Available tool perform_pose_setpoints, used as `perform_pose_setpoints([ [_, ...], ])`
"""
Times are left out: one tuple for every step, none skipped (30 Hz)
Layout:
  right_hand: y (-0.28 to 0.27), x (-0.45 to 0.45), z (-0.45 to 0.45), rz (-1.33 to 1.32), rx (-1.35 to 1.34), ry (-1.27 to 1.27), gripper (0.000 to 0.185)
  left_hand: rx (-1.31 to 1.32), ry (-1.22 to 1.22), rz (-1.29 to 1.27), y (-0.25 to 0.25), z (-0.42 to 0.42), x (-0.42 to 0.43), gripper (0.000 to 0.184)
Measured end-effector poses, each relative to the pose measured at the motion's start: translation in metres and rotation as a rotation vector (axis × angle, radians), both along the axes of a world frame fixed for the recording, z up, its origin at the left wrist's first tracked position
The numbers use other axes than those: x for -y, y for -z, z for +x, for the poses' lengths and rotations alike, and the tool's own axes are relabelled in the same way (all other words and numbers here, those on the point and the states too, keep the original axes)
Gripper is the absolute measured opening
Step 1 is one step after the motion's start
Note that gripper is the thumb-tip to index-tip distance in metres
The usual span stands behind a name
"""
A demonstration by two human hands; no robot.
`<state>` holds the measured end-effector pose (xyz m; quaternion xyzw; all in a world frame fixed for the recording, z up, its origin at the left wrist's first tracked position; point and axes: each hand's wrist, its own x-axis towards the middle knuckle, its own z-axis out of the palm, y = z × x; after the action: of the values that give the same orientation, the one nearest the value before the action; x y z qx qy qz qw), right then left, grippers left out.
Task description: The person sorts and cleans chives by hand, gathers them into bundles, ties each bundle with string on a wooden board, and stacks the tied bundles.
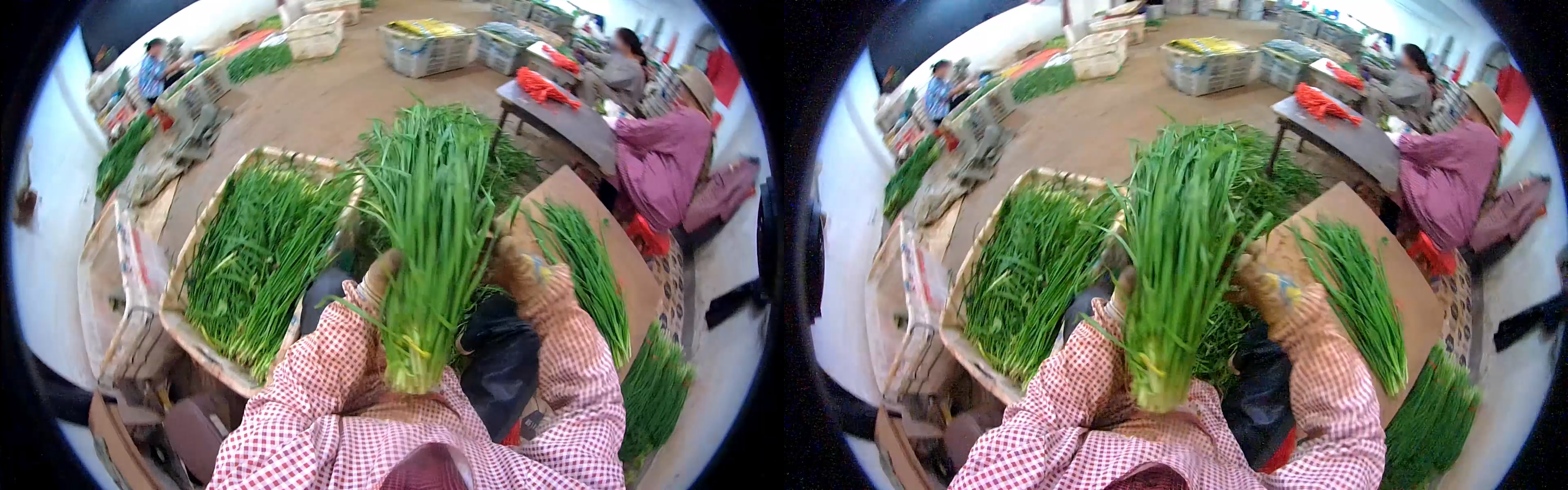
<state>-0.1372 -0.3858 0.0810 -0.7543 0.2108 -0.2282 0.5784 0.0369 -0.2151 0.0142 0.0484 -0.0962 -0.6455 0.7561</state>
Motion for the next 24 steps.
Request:
perform_pose_setpoints([
  [-0.011, 0.004, 0.0, -0.506, -0.321, 0.055, 0.07, 0.453, -0.039, -0.052, -0.006, 0.005, 0.019, 0.07],
  [-0.023, 0.008, 0.0, -0.888, -0.55, 0.111, 0.069, 0.901, -0.086, -0.121, -0.013, 0.007, 0.037, 0.073],
  [-0.02, 0.013, 0.002, -0.192, -0.158, -0.03, 0.064, 0.913, -0.073, 0.013, -0.036, -0.002, 0.046, 0.073],
  [-0.029, 0.017, 0.005, 0.13, 0.07, -0.089, 0.063, 0.93, -0.047, -0.018, -0.053, -0.009, 0.059, 0.073],
  [-0.039, 0.02, 0.007, 0.456, 0.291, -0.15, 0.061, 1.029, -0.105, -0.009, -0.068, -0.018, 0.075, 0.074],
  [-0.064, 0.021, 0.009, 0.266, 0.327, -0.087, 0.064, 1.124, -0.173, -0.005, -0.086, -0.026, 0.091, 0.075],
  [-0.083, 0.026, 0.007, 0.078, 0.354, -0.023, 0.069, 1.146, -0.223, -0.037, -0.107, -0.035, 0.104, 0.076],
  [-0.093, 0.035, 0.002, 0.055, 0.367, 0.002, 0.069, 1.155, -0.207, -0.071, -0.116, -0.039, 0.121, 0.076],
  [-0.101, 0.044, -0.006, 0.01, 0.407, 0.023, 0.071, 1.287, -0.297, -0.119, -0.122, -0.044, 0.137, 0.078],
  [-0.107, 0.053, -0.014, -0.032, 0.446, 0.042, 0.074, 1.413, -0.39, -0.166, -0.127, -0.048, 0.154, 0.079],
  [-0.096, 0.076, -0.022, -0.052, 0.421, 0.002, 0.079, 1.539, -0.223, -0.091, -0.127, -0.048, 0.171, 0.083],
  [-0.094, 0.088, -0.031, -0.063, 0.428, 0.019, 0.079, 1.545, -0.214, -0.112, -0.119, -0.047, 0.188, 0.083],
  [-0.089, 0.094, -0.04, -0.037, 0.442, -0.013, 0.082, 1.47, -0.106, -0.19, -0.115, -0.048, 0.199, 0.085],
  [-0.081, 0.099, -0.047, -0.005, 0.453, -0.049, 0.087, 1.487, -0.074, -0.253, -0.108, -0.051, 0.21, 0.085],
  [-0.059, 0.109, -0.048, 0.034, 0.495, -0.015, 0.078, 1.502, -0.041, -0.316, -0.109, -0.057, 0.217, 0.085],
  [-0.041, 0.118, -0.05, 0.063, 0.504, 0.003, 0.075, 1.491, -0.039, -0.17, -0.08, -0.054, 0.226, 0.082],
  [-0.033, 0.122, -0.047, 0.098, 0.516, 0.009, 0.073, 1.579, -0.012, -0.159, -0.086, -0.056, 0.226, 0.088],
  [-0.026, 0.123, -0.045, 0.132, 0.519, 0.006, 0.07, 1.623, 0.005, -0.137, -0.085, -0.057, 0.227, 0.092],
  [-0.022, 0.123, -0.039, 0.164, 0.525, 0.007, 0.068, 1.667, 0.023, -0.117, -0.083, -0.059, 0.229, 0.096],
  [-0.019, 0.12, -0.032, 0.2, 0.541, 0.001, 0.066, 1.187, 0.07, -0.053, -0.071, -0.059, 0.232, 0.08],
  [-0.017, 0.115, -0.024, 0.238, 0.571, -0.011, 0.064, 0.953, 0.079, -0.013, -0.061, -0.053, 0.23, 0.072],
  [-0.015, 0.108, -0.015, 0.28, 0.599, -0.026, 0.062, 0.717, 0.077, 0.019, -0.063, -0.052, 0.223, 0.065],
  [-0.014, 0.1, -0.005, 0.335, 0.636, -0.043, 0.06, 0.642, 0.051, -0.007, -0.063, -0.048, 0.211, 0.063],
  [-0.012, 0.091, 0.007, 0.403, 0.689, -0.064, 0.059, 0.564, 0.044, -0.005, -0.064, -0.042, 0.196, 0.062],
])
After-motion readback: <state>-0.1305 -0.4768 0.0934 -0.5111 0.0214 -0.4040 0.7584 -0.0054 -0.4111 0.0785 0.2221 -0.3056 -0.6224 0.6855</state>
